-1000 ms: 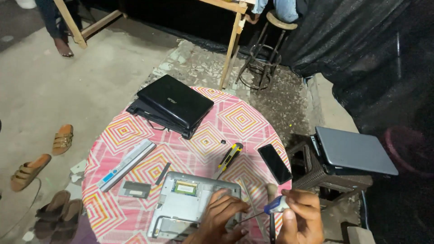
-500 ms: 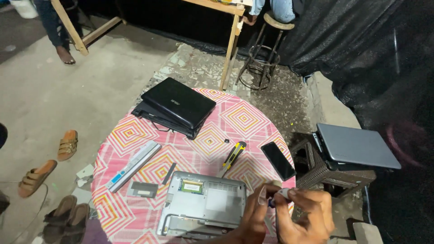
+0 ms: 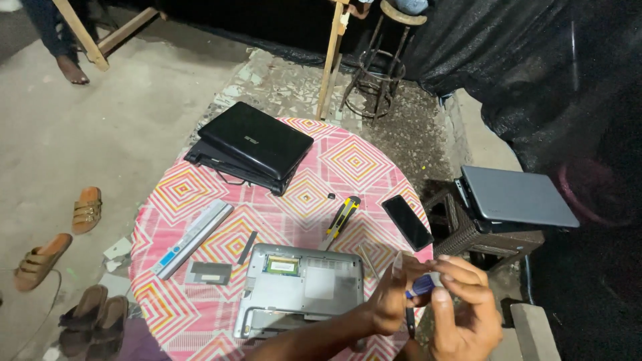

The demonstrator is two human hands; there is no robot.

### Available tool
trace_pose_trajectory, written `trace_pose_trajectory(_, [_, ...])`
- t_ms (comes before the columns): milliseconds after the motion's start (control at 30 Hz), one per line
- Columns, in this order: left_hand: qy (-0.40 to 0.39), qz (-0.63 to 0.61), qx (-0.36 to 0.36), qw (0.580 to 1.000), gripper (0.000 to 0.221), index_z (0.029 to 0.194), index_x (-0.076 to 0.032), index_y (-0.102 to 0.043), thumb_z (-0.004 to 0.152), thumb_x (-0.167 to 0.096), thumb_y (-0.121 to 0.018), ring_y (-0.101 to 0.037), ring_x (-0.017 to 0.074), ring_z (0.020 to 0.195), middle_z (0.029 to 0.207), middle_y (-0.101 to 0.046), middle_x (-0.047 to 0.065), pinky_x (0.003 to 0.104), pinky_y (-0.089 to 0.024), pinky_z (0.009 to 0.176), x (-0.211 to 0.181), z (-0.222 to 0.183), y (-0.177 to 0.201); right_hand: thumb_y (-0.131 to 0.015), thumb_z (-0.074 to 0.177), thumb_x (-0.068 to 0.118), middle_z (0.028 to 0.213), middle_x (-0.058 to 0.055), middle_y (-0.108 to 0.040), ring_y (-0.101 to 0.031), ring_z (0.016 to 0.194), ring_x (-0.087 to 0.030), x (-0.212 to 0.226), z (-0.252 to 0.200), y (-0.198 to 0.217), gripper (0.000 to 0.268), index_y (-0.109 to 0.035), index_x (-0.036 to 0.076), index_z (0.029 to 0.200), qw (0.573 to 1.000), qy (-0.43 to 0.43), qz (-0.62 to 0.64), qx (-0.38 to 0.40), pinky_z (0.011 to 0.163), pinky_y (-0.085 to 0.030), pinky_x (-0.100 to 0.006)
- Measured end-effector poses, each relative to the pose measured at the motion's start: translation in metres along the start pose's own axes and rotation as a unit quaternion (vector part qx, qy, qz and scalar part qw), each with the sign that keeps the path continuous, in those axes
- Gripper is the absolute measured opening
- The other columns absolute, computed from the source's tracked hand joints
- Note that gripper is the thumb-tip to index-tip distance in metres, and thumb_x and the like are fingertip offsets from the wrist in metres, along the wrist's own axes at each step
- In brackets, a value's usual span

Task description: The person removes a metal cover from the bottom of a laptop, places it aside, and then uses a screwdriver to tighten screws on the laptop's base. The person handles the laptop and tools on a table with a patterned cloth.

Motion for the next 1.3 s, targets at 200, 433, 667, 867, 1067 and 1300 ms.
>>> trace_pose_trajectory(200, [0.058,-0.164,0.251,0.952,0.077,0.074,-0.015,-0.052,0.088,-0.081,-0.014,-0.031,0.0029,0.049,0.054,-0.038,-0.005,0.019,-0.024,0.052,0.018,0.004,-0.023,-0.069,0.088,0.011,0.095,-0.020,-0.069,-0.063,0.088,-0.027,0.003,-0.010,0.010,0.015,-0.059,0.001,0.092,0.998,0.029,-0.047,-0.021,0.087,-0.051,-0.034])
trace_pose_trajectory(433, [-0.061,-0.022,0.128,0.990,0.066,0.092,-0.011,-0.053,0.100,-0.069,-0.022,-0.043,0.0077,0.056,0.066,-0.048,-0.003,0.023,-0.033,0.055,-0.035,-0.004,-0.017,-0.066,0.092,0.009,0.102,-0.023,-0.066,-0.067,0.096,-0.029,-0.009,-0.012,0.008,0.016,-0.056,0.000,0.099,1.000,0.003,-0.003,-0.022,0.090,-0.055,-0.033])
trace_pose_trajectory(667, [-0.334,0.326,0.052,0.883,0.043,0.118,0.006,-0.049,0.105,-0.026,-0.023,-0.054,0.0404,0.095,0.111,-0.053,0.023,0.049,-0.038,0.090,-0.094,-0.041,-0.029,-0.066,0.092,0.011,0.101,-0.024,-0.065,-0.069,0.094,-0.030,-0.009,-0.007,0.005,0.017,-0.057,-0.001,0.100,0.999,0.037,-0.008,0.006,0.085,-0.056,-0.032])
trace_pose_trajectory(867, [-0.290,0.269,-0.034,0.918,0.062,0.118,0.004,-0.058,0.109,-0.044,-0.020,-0.063,0.0348,0.090,0.102,-0.066,0.020,0.046,-0.042,0.093,-0.086,-0.037,-0.025,-0.070,0.087,0.009,0.095,-0.022,-0.066,-0.062,0.088,-0.026,-0.002,-0.019,0.013,0.016,-0.058,0.000,0.095,0.998,0.032,-0.014,-0.043,0.081,-0.052,-0.030])
trace_pose_trajectory(1067, [-0.212,0.270,0.055,0.938,0.052,0.092,-0.007,-0.056,0.090,-0.050,-0.027,-0.056,0.0243,0.069,0.078,-0.060,0.006,0.041,-0.037,0.080,-0.066,-0.015,-0.027,-0.071,0.086,0.014,0.089,-0.018,-0.066,-0.057,0.081,-0.024,-0.001,-0.019,0.018,0.018,-0.058,0.004,0.090,0.995,0.049,-0.079,-0.043,0.076,-0.047,-0.031])
trace_pose_trajectory(1300, [-0.237,0.188,0.072,0.950,0.055,0.097,-0.004,-0.063,0.102,-0.044,-0.024,-0.065,0.0290,0.087,0.096,-0.069,0.011,0.040,-0.041,0.089,-0.058,-0.013,-0.028,-0.076,0.082,0.008,0.088,-0.021,-0.065,-0.059,0.081,-0.024,0.003,-0.019,0.018,0.020,-0.059,0.001,0.090,0.993,0.031,-0.093,-0.067,0.077,-0.049,-0.031])
Point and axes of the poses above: each hand's wrist, its own z-axis towards the middle knuckle, its own y-axis out of the back of the hand, x = y × z, the point moved 9 cm from there along z, towards the middle knuckle
